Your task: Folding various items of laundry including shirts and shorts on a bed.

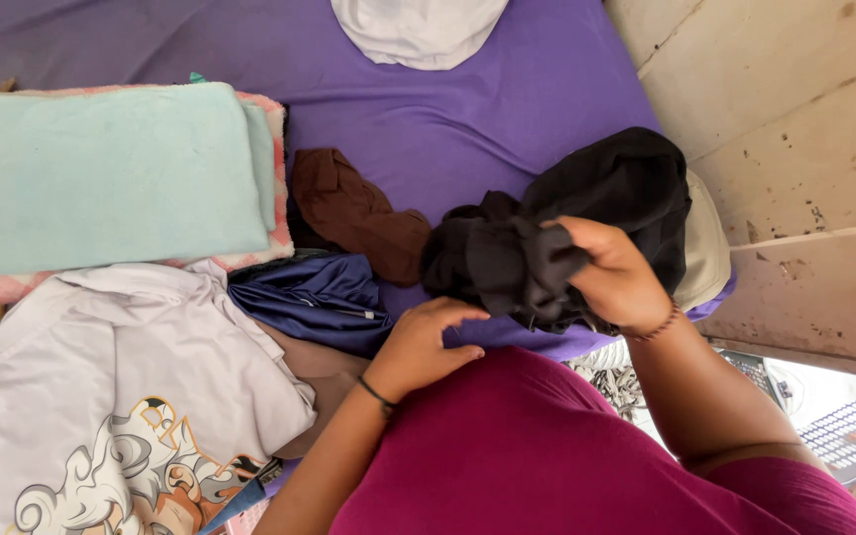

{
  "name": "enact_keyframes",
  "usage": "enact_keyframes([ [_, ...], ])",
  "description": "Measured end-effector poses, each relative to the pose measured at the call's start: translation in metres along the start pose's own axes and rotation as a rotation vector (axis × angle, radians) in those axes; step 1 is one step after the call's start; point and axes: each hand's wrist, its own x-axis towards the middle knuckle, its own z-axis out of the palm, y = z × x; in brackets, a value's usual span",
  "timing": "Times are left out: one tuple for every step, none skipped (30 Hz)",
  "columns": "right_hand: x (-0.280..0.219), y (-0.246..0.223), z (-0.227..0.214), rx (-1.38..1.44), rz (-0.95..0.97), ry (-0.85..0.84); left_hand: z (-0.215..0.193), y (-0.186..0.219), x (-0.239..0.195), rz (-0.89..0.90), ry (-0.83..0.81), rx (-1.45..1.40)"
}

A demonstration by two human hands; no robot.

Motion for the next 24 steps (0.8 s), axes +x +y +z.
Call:
enact_keyframes([
  [-0.004,-0.010,0.000,0.151,-0.060,0.012,0.003,0.000,0.004,-0.125,-0.062,0.448],
  [-0.012,-0.012,-0.004,0.146,-0.063,0.009,0.001,0.004,0.007,-0.121,-0.058,0.447],
  [-0.021,-0.014,-0.006,0.184,-0.054,0.032,-0.003,0.007,0.010,-0.227,-0.023,0.257],
  [-0.030,-0.016,-0.009,0.222,-0.046,0.054,-0.006,0.011,0.013,-0.330,0.011,0.064],
  [-0.037,-0.012,-0.001,0.219,-0.051,0.053,-0.009,0.021,0.012,-0.325,0.013,0.066],
  [-0.043,-0.007,0.007,0.246,-0.049,0.082,-0.011,0.031,0.011,-0.292,0.019,-0.038],
  [-0.050,-0.002,0.015,0.276,-0.045,0.108,-0.014,0.040,0.009,-0.262,0.027,-0.143],
  [-0.042,-0.006,0.021,0.275,-0.048,0.105,-0.008,0.027,0.009,-0.260,0.031,-0.142],
  [-0.033,-0.010,0.026,0.267,-0.117,-0.048,-0.003,0.014,0.010,-0.150,0.128,-0.214],
  [-0.025,-0.014,0.032,0.258,-0.185,-0.201,0.002,0.001,0.011,-0.038,0.224,-0.286],
  [-0.019,-0.032,0.034,0.255,-0.190,-0.202,0.005,-0.012,0.013,-0.033,0.225,-0.283],
  [-0.013,-0.049,0.037,0.270,-0.206,-0.222,0.008,-0.024,0.016,0.138,0.365,-0.390],
  [-0.008,-0.067,0.039,0.284,-0.222,-0.240,0.011,-0.037,0.020,0.313,0.500,-0.495],
  [-0.004,-0.069,0.030,0.280,-0.228,-0.239,-0.011,-0.020,0.007,0.320,0.498,-0.493],
  [-0.001,-0.071,0.021,0.280,-0.250,-0.205,-0.032,-0.002,-0.005,0.360,0.590,-0.390],
  [0.002,-0.074,0.013,0.280,-0.271,-0.172,-0.054,0.015,-0.017,0.400,0.682,-0.286],
  [0.004,-0.070,0.014,0.273,-0.275,-0.170,-0.063,0.034,-0.026,0.408,0.680,-0.289],
  [0.005,-0.066,0.016,0.136,-0.274,-0.121,-0.072,0.053,-0.035,0.457,0.649,-0.195],
  [0.008,-0.062,0.018,0.000,-0.274,-0.074,-0.081,0.071,-0.045,0.506,0.622,-0.099],
  [0.009,-0.058,0.029,-0.006,-0.279,-0.075,-0.081,0.087,-0.045,0.514,0.624,-0.100],
  [0.011,-0.053,0.041,-0.209,-0.174,-0.218,-0.081,0.102,-0.045,0.552,0.497,-0.040],
  [0.012,-0.048,0.052,-0.412,-0.064,-0.358,-0.080,0.118,-0.046,0.588,0.370,0.019],
  [0.015,-0.052,0.063,-0.419,-0.072,-0.359,-0.073,0.109,-0.039,0.597,0.374,0.023],
  [0.018,-0.055,0.073,-0.344,-0.118,-0.417,-0.066,0.101,-0.031,0.628,0.506,0.053],
])
